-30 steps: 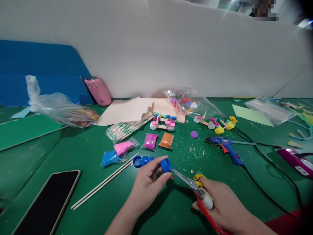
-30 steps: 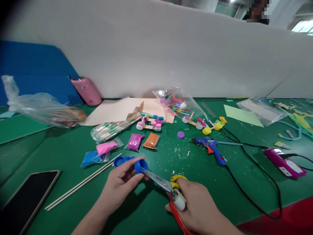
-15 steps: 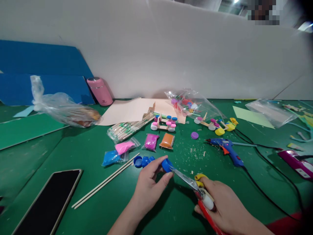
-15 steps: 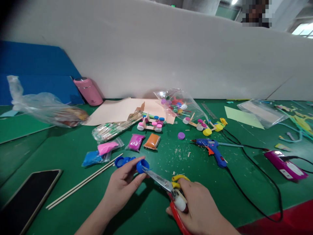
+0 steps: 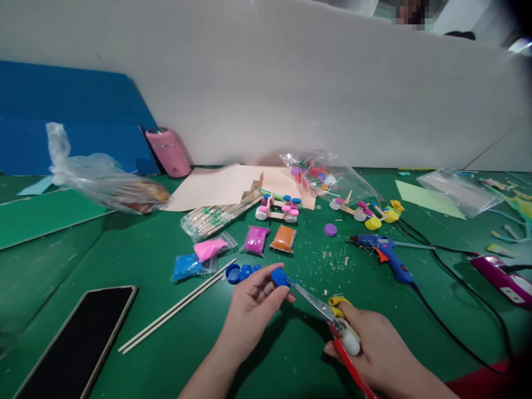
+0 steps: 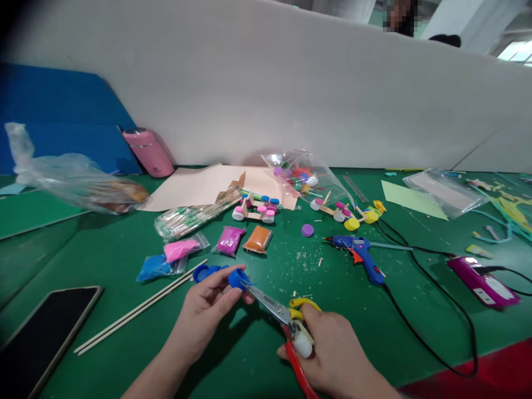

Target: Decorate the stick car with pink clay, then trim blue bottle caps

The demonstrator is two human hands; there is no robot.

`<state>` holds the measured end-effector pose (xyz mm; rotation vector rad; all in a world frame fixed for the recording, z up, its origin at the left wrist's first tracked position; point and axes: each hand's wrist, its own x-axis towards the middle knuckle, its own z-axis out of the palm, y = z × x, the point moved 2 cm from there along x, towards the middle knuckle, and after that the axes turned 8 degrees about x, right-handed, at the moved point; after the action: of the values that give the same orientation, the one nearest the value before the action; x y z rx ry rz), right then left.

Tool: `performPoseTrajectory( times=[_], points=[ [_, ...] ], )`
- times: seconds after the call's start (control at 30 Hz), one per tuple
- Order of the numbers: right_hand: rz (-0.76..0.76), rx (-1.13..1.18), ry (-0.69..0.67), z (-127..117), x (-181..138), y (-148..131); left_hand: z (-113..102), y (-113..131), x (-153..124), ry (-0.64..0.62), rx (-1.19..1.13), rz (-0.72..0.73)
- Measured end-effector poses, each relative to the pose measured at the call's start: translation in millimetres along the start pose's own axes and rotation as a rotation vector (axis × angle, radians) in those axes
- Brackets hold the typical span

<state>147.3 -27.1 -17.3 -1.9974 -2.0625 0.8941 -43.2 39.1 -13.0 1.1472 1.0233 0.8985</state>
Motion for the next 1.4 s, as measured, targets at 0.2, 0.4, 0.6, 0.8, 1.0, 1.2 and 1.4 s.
performPoseTrajectory(
  times=[0.2,0.4,0.6,0.8,1.0,1.2,1.4],
  points=[
    [0.028,0.018,0.007,2.2,-4.5,-4.0,-1.3,3.6,0.3,0.037,0.117,0.063],
    [-0.005,0.032,0.013,1.4,-5.9,-3.1,-2.3,2.5,-0.1,0.052,0.28,0.153],
    [0.023,0.019,-0.001,3.8,-2.0,-2.4,-3.6,-2.2,-0.8,0.013,0.347,0.201],
    [0.001,0.02,-0.007,8.0,-0.4,4.4,-3.7,-3.5,-0.3,0.024,0.319,0.207],
    [0.034,-0.001,-0.031,6.6,0.7,4.3,-4.2,-4.6,0.9,0.017,0.345,0.197],
    [0.048,0.014,-0.046,2.4,-2.7,-3.4,-7.3,-7.0,-1.8,0.086,0.557,0.289],
    [0.04,0.064,-0.046,5.8,-3.8,-6.2,-5.1,-6.5,-3.5,0.027,0.476,0.285]
  ],
)
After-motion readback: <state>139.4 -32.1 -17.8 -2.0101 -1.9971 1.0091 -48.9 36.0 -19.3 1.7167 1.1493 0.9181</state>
